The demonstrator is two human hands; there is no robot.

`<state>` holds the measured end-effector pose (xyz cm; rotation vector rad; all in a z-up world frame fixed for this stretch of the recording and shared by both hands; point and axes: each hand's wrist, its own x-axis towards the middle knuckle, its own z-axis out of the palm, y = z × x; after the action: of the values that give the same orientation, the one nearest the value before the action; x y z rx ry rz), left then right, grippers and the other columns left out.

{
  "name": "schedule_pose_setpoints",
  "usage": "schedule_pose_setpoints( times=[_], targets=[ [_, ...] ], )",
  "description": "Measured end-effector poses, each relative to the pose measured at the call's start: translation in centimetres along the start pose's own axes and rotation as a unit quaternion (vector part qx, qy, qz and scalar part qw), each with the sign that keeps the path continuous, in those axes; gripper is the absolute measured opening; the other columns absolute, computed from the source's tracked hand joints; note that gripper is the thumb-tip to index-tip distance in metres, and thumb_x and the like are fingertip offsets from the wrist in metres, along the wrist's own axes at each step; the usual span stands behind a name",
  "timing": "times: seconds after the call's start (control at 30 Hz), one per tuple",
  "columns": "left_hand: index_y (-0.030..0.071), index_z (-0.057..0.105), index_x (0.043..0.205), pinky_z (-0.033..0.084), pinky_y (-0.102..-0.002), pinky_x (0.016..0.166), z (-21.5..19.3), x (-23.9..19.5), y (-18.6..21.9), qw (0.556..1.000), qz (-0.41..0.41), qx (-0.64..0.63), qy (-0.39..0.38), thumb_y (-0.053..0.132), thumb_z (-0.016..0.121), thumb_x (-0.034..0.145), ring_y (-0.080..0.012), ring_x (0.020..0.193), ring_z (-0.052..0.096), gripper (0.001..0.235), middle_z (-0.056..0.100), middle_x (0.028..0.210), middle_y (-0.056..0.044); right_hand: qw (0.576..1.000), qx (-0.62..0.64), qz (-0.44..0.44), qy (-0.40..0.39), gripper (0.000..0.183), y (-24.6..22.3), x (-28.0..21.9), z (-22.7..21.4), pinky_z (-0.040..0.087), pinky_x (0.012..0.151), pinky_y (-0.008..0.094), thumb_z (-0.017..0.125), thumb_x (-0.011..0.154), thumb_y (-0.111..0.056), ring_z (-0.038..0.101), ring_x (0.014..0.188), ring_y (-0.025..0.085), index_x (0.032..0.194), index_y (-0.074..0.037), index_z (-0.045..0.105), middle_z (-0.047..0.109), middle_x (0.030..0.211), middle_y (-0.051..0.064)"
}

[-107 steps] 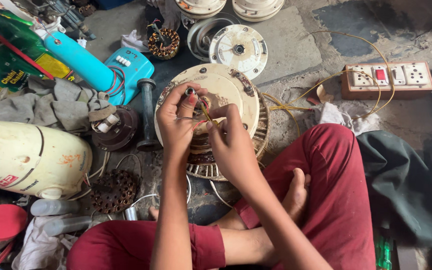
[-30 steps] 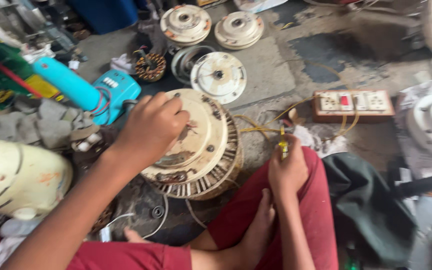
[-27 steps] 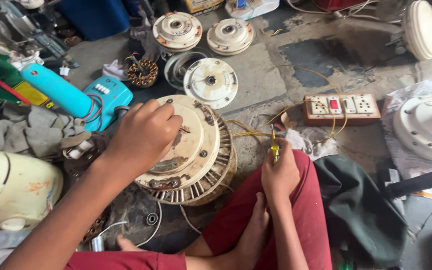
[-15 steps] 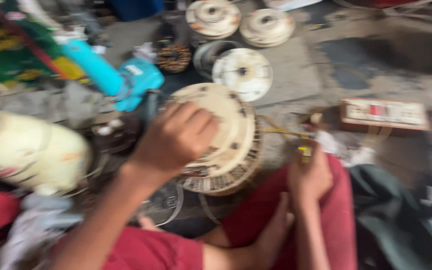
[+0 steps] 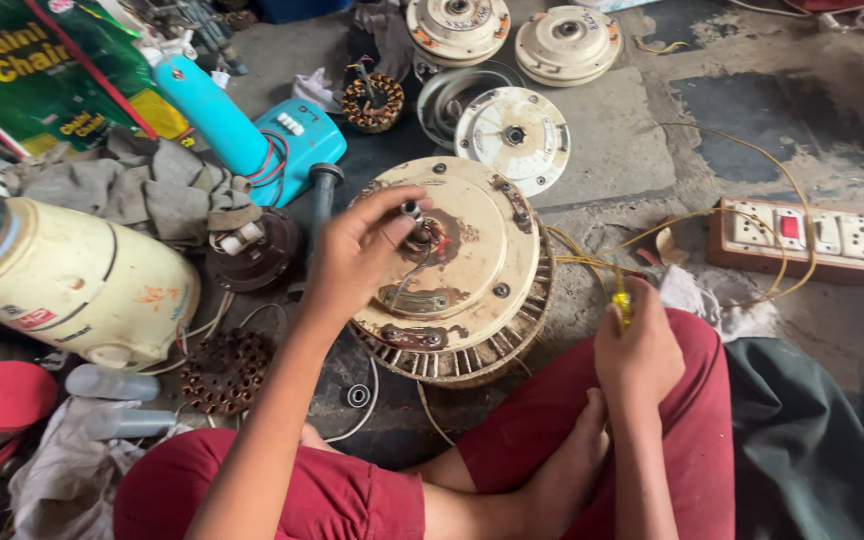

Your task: The person sits on the floor and uses a screwdriver to remove screws from a ceiling fan housing, then manipulates wires and a capacitor. The person handles the fan housing, wires, and a capacitor while working in a cluttered workshop.

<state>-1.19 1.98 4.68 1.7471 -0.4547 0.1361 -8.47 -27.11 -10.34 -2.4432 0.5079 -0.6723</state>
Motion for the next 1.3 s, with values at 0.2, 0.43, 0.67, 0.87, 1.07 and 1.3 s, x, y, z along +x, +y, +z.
schedule_pose_setpoints(
  times=[0.2,0.43,0.67,0.87,1.07,1.3],
  targets=[
    [-0.002,0.072,0.119,0.057,-0.024,0.089,-0.3,0.2,-2.2,0.999,0.026,0.017,0.029,0.001,0.07,0.1,-0.0075,0.098,0.068,0.019,0.075,0.109,-0.005,0.999,-0.022,-0.004,-0.04,0.037,-0.3,0.3,0.2,0.053,0.071,0.047,0.067,0.095,-0.025,0.07,0.088,0.034,0.13,-0.016,0.063,0.074,0.104,0.011],
    [-0.001,0.067,0.122,0.058,-0.024,0.089,-0.3,0.1,-1.3,0.999,0.025,-0.042,0.016,0.007,0.072,0.099,-0.0091,0.101,0.069,0.025,0.069,0.114,-0.003,0.999,-0.03,-0.011,-0.035,0.036,0.1,0.2,0.4,0.053,0.072,0.047,0.067,0.094,-0.026,0.07,0.089,0.034,0.129,-0.015,0.064,0.074,0.106,0.011],
    [0.001,0.071,0.125,0.054,-0.024,0.091,-1.0,0.4,0.6,0.998,0.066,-0.008,-0.016,0.009,0.069,0.104,-0.0093,0.105,0.066,0.022,0.067,0.121,-0.004,0.996,-0.061,-0.048,-0.052,0.037,0.5,0.1,0.8,0.052,0.072,0.048,0.068,0.091,-0.024,0.07,0.088,0.034,0.127,-0.016,0.065,0.074,0.103,0.011],
    [0.006,0.071,0.122,0.054,-0.025,0.084,-0.9,0.4,1.1,0.995,0.053,0.079,-0.021,0.011,0.072,0.098,-0.0084,0.101,0.068,0.025,0.072,0.115,-0.002,0.995,-0.048,-0.074,-0.054,0.032,1.3,1.0,3.0,0.05,0.071,0.051,0.063,0.092,-0.017,0.068,0.089,0.036,0.123,-0.018,0.066,0.071,0.103,0.012],
    [0.008,0.071,0.119,0.059,-0.026,0.08,0.0,0.0,-1.6,0.975,0.134,0.167,0.054,0.017,0.073,0.1,-0.0166,0.099,0.074,0.02,0.075,0.114,-0.009,0.975,-0.092,-0.118,-0.167,0.034,2.8,1.9,7.5,0.05,0.08,0.054,0.059,0.093,-0.023,0.068,0.095,0.04,0.125,-0.016,0.066,0.071,0.115,0.016],
    [0.017,0.071,0.11,0.055,-0.034,0.08,4.2,0.4,-4.1,0.918,0.167,0.27,0.24,0.025,0.07,0.099,-0.0206,0.088,0.068,0.014,0.073,0.093,-0.002,0.943,-0.143,-0.192,-0.231,0.039,2.0,1.5,7.2,0.05,0.088,0.058,0.064,0.093,-0.039,0.068,0.103,0.044,0.108,-0.003,0.071,0.072,0.116,0.022]
  ],
)
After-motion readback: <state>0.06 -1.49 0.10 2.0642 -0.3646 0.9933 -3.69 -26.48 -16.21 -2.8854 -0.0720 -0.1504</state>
